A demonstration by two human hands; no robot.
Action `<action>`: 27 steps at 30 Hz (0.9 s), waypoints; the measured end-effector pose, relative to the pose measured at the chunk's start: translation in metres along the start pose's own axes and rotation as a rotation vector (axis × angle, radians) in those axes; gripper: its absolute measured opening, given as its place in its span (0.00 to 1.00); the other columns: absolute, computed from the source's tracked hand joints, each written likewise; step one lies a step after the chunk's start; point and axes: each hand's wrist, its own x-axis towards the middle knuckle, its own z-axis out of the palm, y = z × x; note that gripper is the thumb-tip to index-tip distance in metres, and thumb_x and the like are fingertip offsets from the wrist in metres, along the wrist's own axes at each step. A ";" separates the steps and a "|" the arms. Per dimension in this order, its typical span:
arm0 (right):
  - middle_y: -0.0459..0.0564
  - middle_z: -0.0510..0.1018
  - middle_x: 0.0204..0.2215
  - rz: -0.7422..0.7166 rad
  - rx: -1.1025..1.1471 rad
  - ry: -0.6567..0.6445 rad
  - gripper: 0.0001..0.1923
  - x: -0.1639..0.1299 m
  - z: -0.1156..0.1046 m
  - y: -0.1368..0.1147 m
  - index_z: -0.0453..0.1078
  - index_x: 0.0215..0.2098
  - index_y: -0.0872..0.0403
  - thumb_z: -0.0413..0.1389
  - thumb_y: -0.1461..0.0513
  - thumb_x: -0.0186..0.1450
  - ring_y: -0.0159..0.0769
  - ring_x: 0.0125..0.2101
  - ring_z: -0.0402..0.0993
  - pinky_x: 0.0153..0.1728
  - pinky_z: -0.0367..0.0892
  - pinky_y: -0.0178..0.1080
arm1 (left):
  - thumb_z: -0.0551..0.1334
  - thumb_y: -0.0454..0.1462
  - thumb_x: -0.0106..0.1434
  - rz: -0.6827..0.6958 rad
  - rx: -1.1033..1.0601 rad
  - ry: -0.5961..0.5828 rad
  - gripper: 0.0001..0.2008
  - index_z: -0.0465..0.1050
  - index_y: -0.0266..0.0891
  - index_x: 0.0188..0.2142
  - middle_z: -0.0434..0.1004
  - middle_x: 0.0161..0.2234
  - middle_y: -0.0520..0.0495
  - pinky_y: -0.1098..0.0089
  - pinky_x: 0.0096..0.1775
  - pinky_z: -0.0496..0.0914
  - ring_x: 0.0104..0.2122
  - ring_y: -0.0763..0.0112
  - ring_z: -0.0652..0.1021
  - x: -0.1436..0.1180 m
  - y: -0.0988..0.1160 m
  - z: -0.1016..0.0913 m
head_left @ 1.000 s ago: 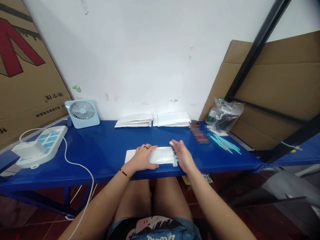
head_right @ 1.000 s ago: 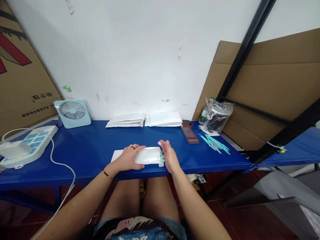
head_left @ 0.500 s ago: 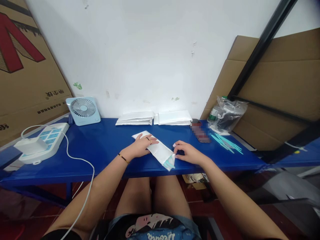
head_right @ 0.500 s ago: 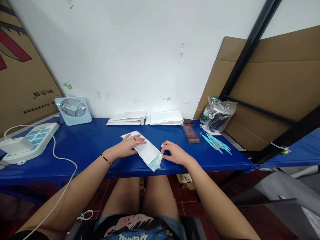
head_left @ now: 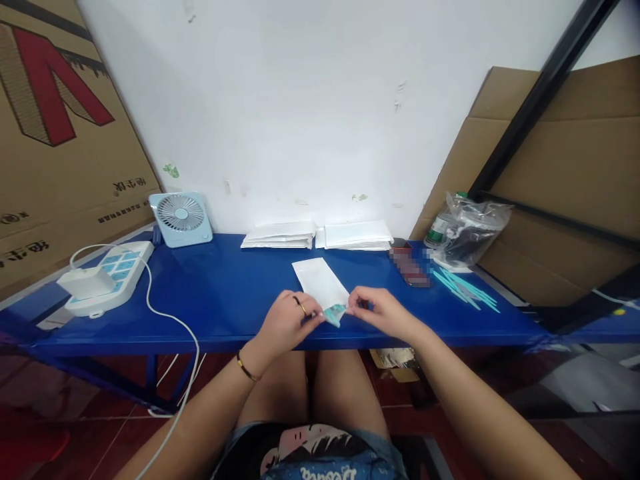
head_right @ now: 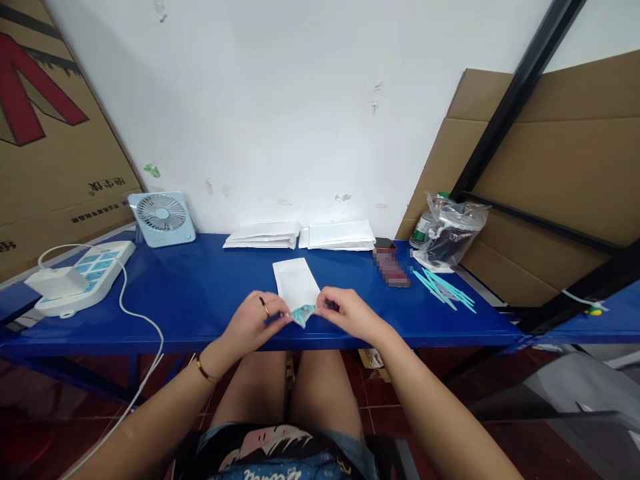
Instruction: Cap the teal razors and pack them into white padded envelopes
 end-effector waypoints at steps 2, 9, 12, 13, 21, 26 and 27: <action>0.46 0.74 0.28 -0.014 -0.008 0.133 0.09 0.012 -0.015 -0.015 0.68 0.31 0.53 0.54 0.56 0.63 0.34 0.30 0.68 0.31 0.62 0.34 | 0.56 0.41 0.65 -0.072 -0.085 0.197 0.10 0.71 0.39 0.33 0.75 0.33 0.49 0.69 0.40 0.64 0.36 0.72 0.74 0.019 -0.002 -0.021; 0.46 0.72 0.23 -0.069 0.029 0.328 0.08 0.046 -0.052 -0.054 0.65 0.32 0.52 0.53 0.55 0.64 0.34 0.25 0.68 0.29 0.63 0.37 | 0.58 0.41 0.62 -0.124 -0.097 0.388 0.08 0.71 0.37 0.33 0.72 0.29 0.52 0.72 0.32 0.64 0.27 0.75 0.70 0.067 0.005 -0.075; 0.48 0.73 0.27 -0.105 -0.017 0.263 0.08 0.028 -0.045 -0.055 0.67 0.30 0.52 0.55 0.57 0.63 0.35 0.28 0.68 0.31 0.63 0.37 | 0.58 0.40 0.62 -0.081 -0.175 0.299 0.08 0.70 0.38 0.32 0.74 0.32 0.50 0.71 0.37 0.66 0.32 0.73 0.73 0.046 0.013 -0.072; 0.48 0.74 0.29 -0.107 -0.012 0.210 0.08 0.018 -0.038 -0.052 0.68 0.30 0.53 0.55 0.57 0.62 0.35 0.30 0.69 0.32 0.64 0.37 | 0.58 0.40 0.62 -0.079 -0.206 0.245 0.07 0.70 0.38 0.32 0.75 0.33 0.50 0.70 0.38 0.66 0.34 0.72 0.73 0.032 0.016 -0.066; 0.45 0.72 0.26 0.210 0.117 0.051 0.05 -0.054 0.057 -0.006 0.68 0.34 0.51 0.53 0.59 0.63 0.33 0.28 0.68 0.27 0.63 0.33 | 0.55 0.40 0.62 -0.484 -0.323 -0.064 0.08 0.69 0.39 0.31 0.73 0.26 0.51 0.71 0.30 0.65 0.27 0.72 0.72 -0.070 0.027 0.013; 0.48 0.74 0.27 0.136 -0.085 0.155 0.04 -0.056 0.073 -0.003 0.68 0.33 0.51 0.51 0.63 0.63 0.36 0.30 0.67 0.31 0.64 0.37 | 0.53 0.40 0.64 -0.545 -0.338 -0.018 0.09 0.68 0.40 0.36 0.71 0.27 0.51 0.72 0.29 0.66 0.26 0.73 0.72 -0.071 0.022 0.031; 0.48 0.74 0.27 0.115 -0.120 0.156 0.05 -0.055 0.074 -0.004 0.68 0.32 0.51 0.51 0.64 0.62 0.37 0.30 0.67 0.32 0.64 0.38 | 0.53 0.40 0.64 -0.526 -0.309 -0.006 0.09 0.68 0.40 0.39 0.72 0.29 0.51 0.72 0.29 0.66 0.26 0.73 0.72 -0.070 0.022 0.031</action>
